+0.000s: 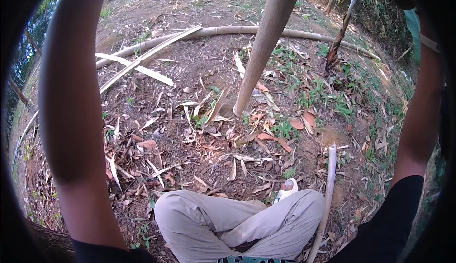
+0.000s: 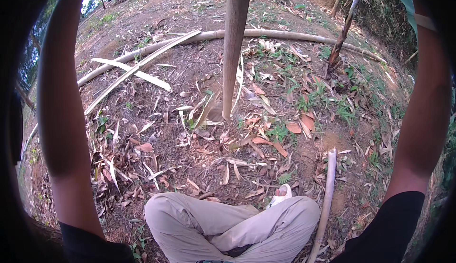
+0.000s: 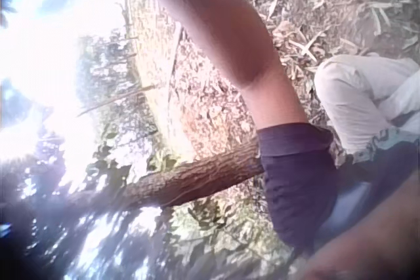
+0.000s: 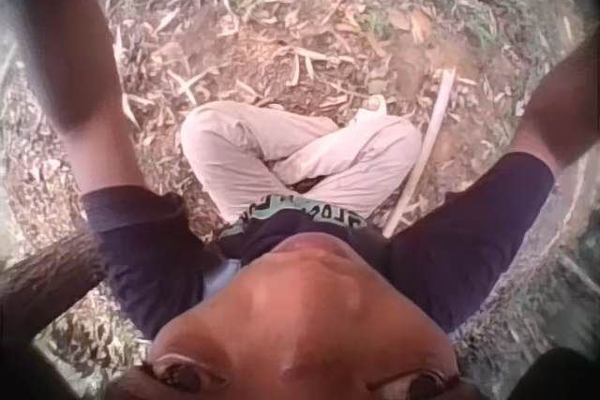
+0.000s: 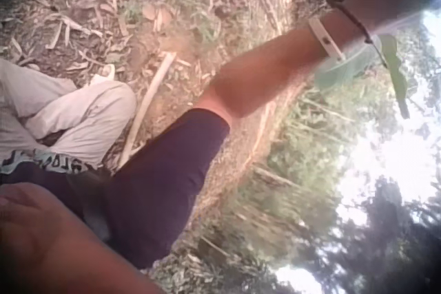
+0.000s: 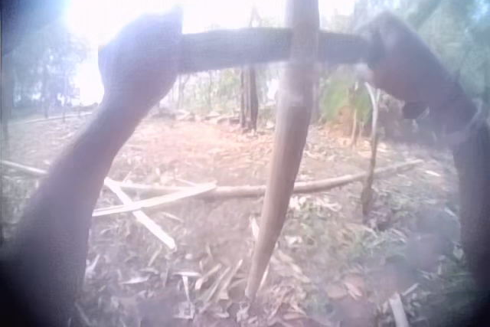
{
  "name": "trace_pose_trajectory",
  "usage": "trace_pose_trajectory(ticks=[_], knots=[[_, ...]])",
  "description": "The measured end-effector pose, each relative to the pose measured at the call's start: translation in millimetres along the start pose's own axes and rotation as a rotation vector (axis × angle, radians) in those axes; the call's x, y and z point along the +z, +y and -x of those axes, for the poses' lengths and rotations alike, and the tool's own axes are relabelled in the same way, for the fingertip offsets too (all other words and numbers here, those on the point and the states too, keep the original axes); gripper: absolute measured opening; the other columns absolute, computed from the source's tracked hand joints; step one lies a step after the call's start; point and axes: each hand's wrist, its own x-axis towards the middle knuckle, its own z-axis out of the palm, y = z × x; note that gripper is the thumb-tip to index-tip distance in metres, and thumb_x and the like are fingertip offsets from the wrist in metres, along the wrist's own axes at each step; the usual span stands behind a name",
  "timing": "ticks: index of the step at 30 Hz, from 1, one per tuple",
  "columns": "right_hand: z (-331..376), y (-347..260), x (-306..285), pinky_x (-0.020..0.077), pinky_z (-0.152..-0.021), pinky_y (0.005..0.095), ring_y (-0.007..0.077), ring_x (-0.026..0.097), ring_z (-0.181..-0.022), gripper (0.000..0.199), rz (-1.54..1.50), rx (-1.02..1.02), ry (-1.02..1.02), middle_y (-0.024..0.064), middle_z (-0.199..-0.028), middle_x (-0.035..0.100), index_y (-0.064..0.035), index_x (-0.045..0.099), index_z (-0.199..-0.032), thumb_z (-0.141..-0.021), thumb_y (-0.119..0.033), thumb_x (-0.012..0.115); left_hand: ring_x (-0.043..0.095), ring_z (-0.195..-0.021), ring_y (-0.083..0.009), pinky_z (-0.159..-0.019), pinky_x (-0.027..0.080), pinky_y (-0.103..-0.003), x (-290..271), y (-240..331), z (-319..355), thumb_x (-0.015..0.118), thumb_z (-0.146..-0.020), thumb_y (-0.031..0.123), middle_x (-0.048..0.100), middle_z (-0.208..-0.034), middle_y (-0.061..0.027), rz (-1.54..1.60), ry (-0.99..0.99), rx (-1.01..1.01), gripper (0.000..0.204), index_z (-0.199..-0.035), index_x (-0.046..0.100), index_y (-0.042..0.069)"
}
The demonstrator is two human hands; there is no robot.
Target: The person uses a machete to split a long bamboo pole into smaller strips. They first chop the pole into sections, then sit on the ground to shave and split the bamboo into thin, flat pieces using the blade.
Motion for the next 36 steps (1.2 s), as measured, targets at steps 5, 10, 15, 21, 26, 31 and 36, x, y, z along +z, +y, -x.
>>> trace_pose_trajectory(ticks=[5,10,15,21,26,31,36], knots=[[93,-50,123,0.0557,-0.061,0.0457,0.0321,0.069,-0.067,0.008,-0.06,0.045,-0.42,0.0138,-0.07,0.066,-0.0138,0.065,-0.086,-0.082,-0.019,0.06,0.048,-0.034,-0.0192,-0.038,0.04,-0.036,79,105,279,0.031,-0.104,0.037,0.051,-0.043,-0.0034,0.164,-0.401,-0.329,0.056,-0.057,0.052,0.017],[99,-64,137,0.0558,-0.065,0.0465,0.0335,0.069,-0.072,0.013,-0.157,0.11,-0.462,0.0142,-0.071,0.066,-0.0162,0.066,-0.09,-0.078,-0.021,0.063,0.061,-0.045,-0.0273,-0.046,0.047,-0.041,71,91,288,0.032,-0.104,0.04,0.06,-0.052,-0.0079,0.174,-0.512,-0.351,0.053,-0.064,0.056,0.014],[125,-42,171,0.0556,-0.066,0.0459,0.0348,0.068,-0.072,0.015,-0.133,0.086,-0.376,0.0135,-0.074,0.067,-0.0173,0.066,-0.091,-0.076,-0.022,0.066,0.059,-0.042,-0.0242,-0.043,0.044,-0.038,79,119,291,0.033,-0.104,0.041,0.059,-0.049,-0.006,0.162,-0.51,-0.351,0.056,-0.059,0.056,0.016],[159,-96,207,0.0553,-0.062,0.0455,0.0321,0.068,-0.066,0.013,-0.163,0.162,-0.492,0.0128,-0.067,0.066,-0.0158,0.067,-0.089,-0.076,-0.019,0.066,0.055,-0.043,-0.0235,-0.051,0.045,-0.039,73,119,374,0.031,-0.104,0.042,0.059,-0.053,-0.0052,0.125,-0.618,-0.357,0.054,-0.064,0.055,0.015],[206,-132,278,0.0544,-0.069,0.041,0.0295,0.07,-0.079,0.014,-0.406,0.087,-0.819,0.0126,-0.08,0.069,-0.0127,0.07,-0.09,-0.078,-0.014,0.062,0.064,-0.078,-0.0301,-0.085,0.046,-0.042,116,121,466,0.029,-0.105,0.037,0.066,-0.075,-0.0131,0.199,-0.844,-0.428,0.05,-0.087,0.066,0.008],[197,-163,302,0.0439,-0.052,0.0357,0.0189,0.055,-0.058,0.021,-1.023,0.092,-1.303,0.0074,-0.065,0.061,-0.0028,0.066,-0.074,-0.08,-0.023,0.069,0.055,-0.119,-0.0317,-0.108,0.038,-0.047,69,65,381,0.037,-0.101,0.053,0.056,-0.128,-0.0206,1.02,-0.175,-0.977,0.059,-0.127,0.05,0.001],[240,-156,324,0.041,-0.042,0.0315,0.0151,0.051,-0.048,0.026,-1.722,0.554,-1.555,0.0039,-0.06,0.053,-0.0043,0.055,-0.077,-0.08,-0.013,0.079,0.063,-0.092,-0.0259,-0.077,0.051,-0.042,96,160,270,0.056,-0.099,0.036,0.064,-0.105,-0.0172,0.688,-0.487,-0.913,0.042,-0.12,0.052,0.0]])
